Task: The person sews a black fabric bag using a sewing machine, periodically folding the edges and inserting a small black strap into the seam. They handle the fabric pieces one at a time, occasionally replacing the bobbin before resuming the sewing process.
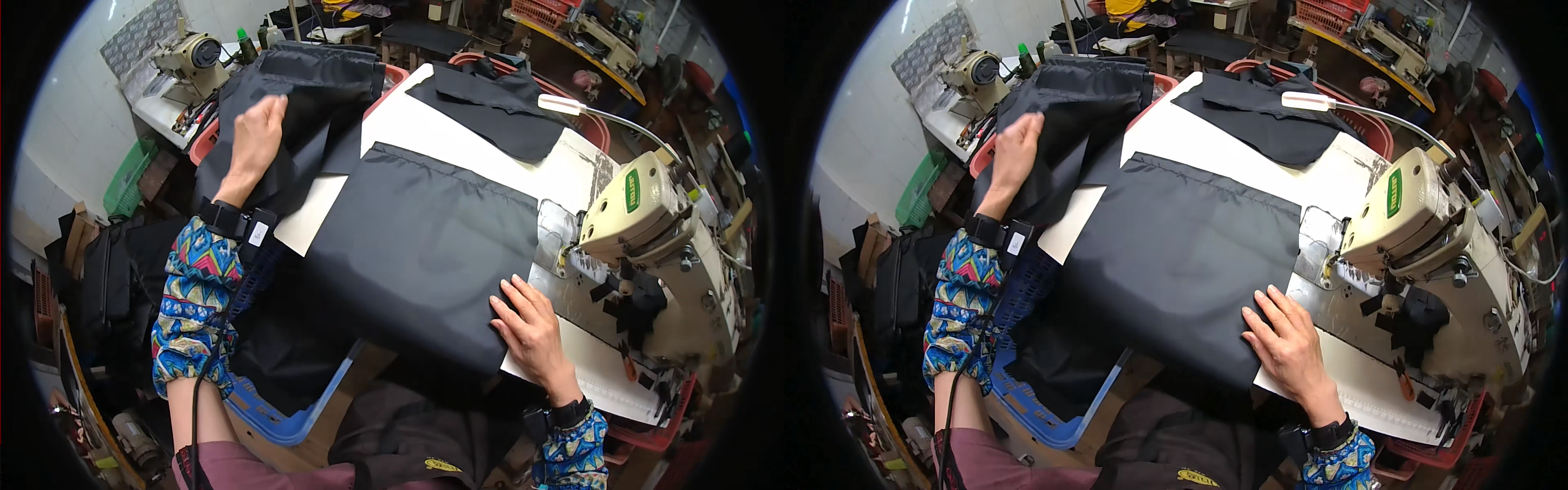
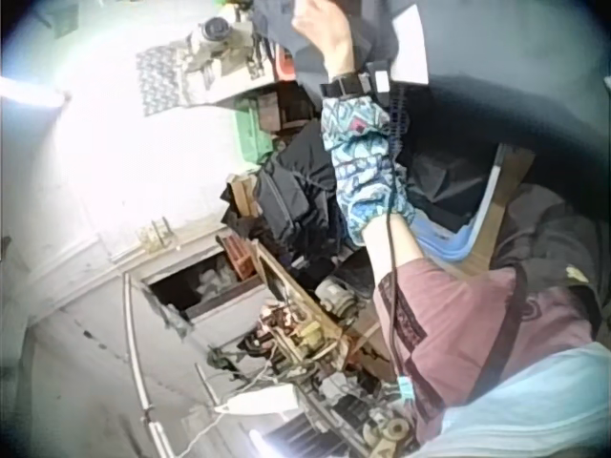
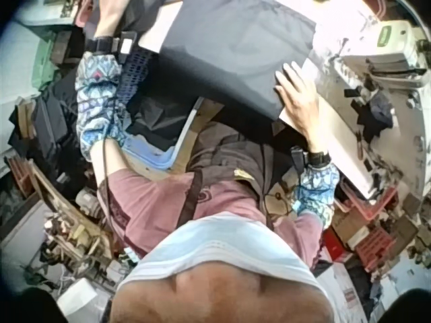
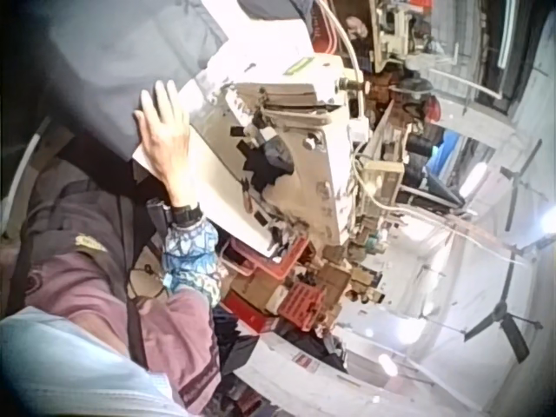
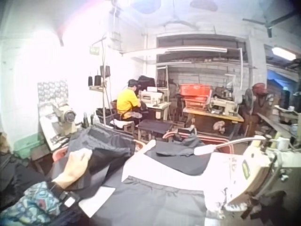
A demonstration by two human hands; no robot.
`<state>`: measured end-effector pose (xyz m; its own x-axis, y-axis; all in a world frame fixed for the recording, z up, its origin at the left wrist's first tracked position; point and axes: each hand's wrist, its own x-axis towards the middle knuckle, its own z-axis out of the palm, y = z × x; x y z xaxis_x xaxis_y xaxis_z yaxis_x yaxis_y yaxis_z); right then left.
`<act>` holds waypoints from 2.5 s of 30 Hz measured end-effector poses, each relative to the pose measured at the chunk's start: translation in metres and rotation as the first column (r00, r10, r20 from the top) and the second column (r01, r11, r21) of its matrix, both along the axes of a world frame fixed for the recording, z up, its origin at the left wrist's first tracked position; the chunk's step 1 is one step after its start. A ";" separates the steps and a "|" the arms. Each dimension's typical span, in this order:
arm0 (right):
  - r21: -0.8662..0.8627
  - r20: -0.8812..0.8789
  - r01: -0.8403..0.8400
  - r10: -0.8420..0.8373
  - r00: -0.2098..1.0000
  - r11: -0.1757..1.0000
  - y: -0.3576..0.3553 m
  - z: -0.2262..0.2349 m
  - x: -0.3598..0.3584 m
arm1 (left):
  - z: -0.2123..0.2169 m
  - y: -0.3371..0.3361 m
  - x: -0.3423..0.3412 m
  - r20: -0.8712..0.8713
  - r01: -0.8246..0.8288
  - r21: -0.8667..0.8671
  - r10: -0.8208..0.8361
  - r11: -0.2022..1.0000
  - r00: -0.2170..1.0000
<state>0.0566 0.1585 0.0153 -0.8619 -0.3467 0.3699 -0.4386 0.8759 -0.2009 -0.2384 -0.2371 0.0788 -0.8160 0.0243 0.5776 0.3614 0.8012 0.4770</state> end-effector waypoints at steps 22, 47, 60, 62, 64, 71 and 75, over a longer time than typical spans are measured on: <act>-0.032 0.094 -0.099 0.101 0.990 0.995 -0.003 -0.008 0.019 | -0.033 0.103 0.165 0.311 0.647 -0.528 -0.584 0.550 0.750; 0.096 -0.019 -0.024 0.026 0.999 0.995 -0.003 -0.016 0.081 | -0.072 0.266 0.158 0.238 0.922 0.078 -0.905 0.379 0.351; -0.393 -0.082 -0.073 0.044 0.996 0.917 0.018 -0.016 0.078 | -0.061 0.284 0.170 0.299 0.870 0.160 -0.862 0.467 0.409; -0.325 -0.131 0.067 -0.114 0.985 0.944 0.028 -0.009 0.064 | -0.062 0.282 0.171 0.323 0.861 0.149 -0.846 0.487 0.423; -0.156 -0.131 0.168 -0.189 0.973 0.973 0.037 -0.005 0.053 | -0.064 0.283 0.171 0.311 0.848 0.134 -0.834 0.513 0.456; 0.023 -0.061 0.216 -0.215 0.975 0.976 0.041 -0.008 0.052 | -0.064 0.288 0.175 0.320 0.825 0.134 -0.812 0.549 0.488; 0.020 -0.083 0.208 -0.206 0.975 0.978 0.041 -0.008 0.051 | -0.065 0.289 0.176 0.328 0.811 0.133 -0.798 0.569 0.506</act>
